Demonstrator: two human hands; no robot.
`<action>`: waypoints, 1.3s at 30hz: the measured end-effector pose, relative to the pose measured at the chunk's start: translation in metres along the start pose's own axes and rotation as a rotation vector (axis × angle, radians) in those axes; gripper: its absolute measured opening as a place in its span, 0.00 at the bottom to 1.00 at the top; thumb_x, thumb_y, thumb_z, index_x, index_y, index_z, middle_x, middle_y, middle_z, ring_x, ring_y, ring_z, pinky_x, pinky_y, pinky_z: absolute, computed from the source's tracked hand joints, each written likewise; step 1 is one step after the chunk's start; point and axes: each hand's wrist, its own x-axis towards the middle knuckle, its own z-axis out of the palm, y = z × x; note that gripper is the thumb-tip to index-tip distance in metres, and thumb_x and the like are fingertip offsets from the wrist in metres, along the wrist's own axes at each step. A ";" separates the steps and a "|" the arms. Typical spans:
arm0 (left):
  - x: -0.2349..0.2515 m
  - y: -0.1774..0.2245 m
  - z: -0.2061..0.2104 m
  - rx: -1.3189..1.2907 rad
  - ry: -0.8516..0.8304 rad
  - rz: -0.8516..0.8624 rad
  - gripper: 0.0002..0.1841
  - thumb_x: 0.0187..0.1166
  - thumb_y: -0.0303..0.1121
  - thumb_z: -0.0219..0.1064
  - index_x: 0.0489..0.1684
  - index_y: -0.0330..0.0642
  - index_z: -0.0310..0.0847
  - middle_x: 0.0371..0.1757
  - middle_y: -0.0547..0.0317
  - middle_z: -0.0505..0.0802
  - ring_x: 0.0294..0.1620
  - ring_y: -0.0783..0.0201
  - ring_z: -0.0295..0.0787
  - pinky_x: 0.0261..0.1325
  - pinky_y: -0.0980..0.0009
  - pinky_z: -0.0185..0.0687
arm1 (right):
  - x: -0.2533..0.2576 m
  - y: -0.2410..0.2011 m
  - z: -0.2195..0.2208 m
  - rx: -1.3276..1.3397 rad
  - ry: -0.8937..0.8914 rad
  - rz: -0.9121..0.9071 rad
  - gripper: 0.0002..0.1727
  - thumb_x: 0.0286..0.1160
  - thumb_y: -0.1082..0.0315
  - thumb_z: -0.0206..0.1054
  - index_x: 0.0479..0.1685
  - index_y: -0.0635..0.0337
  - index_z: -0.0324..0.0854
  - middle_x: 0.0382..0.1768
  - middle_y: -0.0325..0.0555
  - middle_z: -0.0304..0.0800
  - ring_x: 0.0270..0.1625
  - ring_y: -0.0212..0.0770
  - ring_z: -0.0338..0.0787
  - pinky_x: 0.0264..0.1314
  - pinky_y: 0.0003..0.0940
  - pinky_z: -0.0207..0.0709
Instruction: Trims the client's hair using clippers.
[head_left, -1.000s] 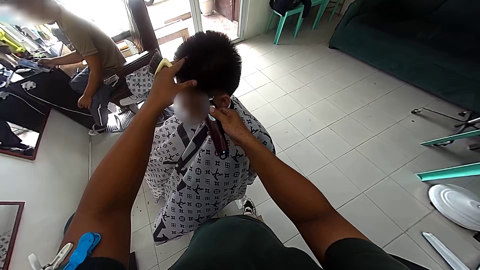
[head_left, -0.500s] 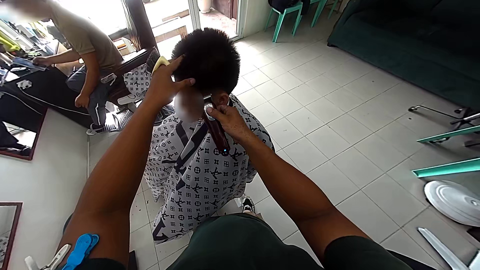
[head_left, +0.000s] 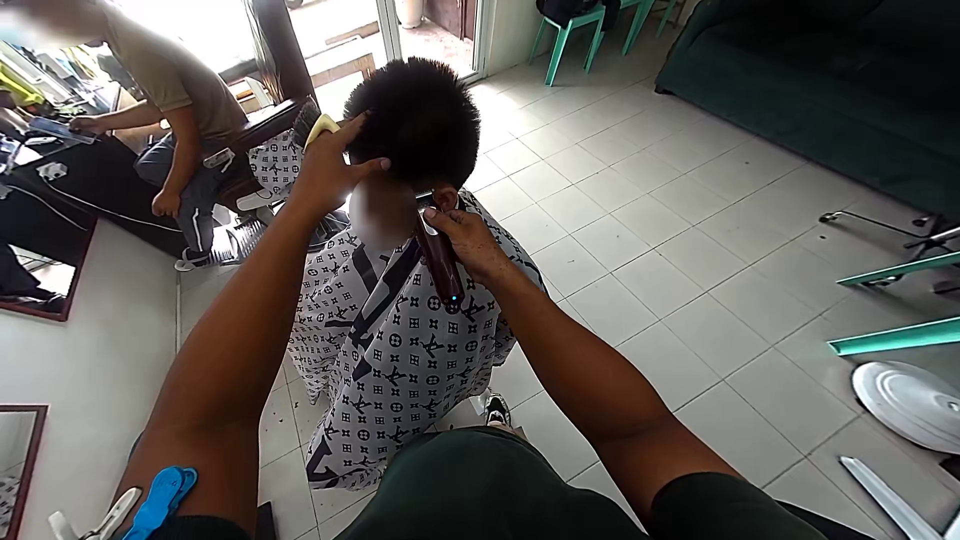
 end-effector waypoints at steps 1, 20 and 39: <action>0.000 0.000 0.000 -0.002 -0.001 0.003 0.38 0.78 0.49 0.74 0.89 0.50 0.67 0.83 0.46 0.78 0.87 0.49 0.68 0.88 0.47 0.56 | -0.001 0.000 0.000 -0.013 -0.003 -0.021 0.22 0.88 0.53 0.61 0.48 0.69 0.79 0.36 0.53 0.88 0.37 0.43 0.91 0.45 0.43 0.88; -0.001 0.002 0.000 0.014 0.001 -0.008 0.38 0.78 0.48 0.74 0.88 0.44 0.66 0.83 0.43 0.78 0.86 0.48 0.69 0.89 0.48 0.56 | -0.010 0.004 0.000 0.073 -0.077 -0.081 0.22 0.93 0.54 0.51 0.64 0.66 0.73 0.41 0.51 0.86 0.36 0.41 0.90 0.43 0.39 0.89; 0.000 0.000 0.000 0.020 -0.001 -0.007 0.39 0.78 0.50 0.73 0.90 0.47 0.65 0.83 0.44 0.78 0.86 0.48 0.69 0.89 0.47 0.55 | -0.004 0.002 0.012 0.012 -0.074 -0.001 0.24 0.93 0.50 0.52 0.56 0.67 0.77 0.37 0.52 0.86 0.33 0.42 0.90 0.39 0.38 0.88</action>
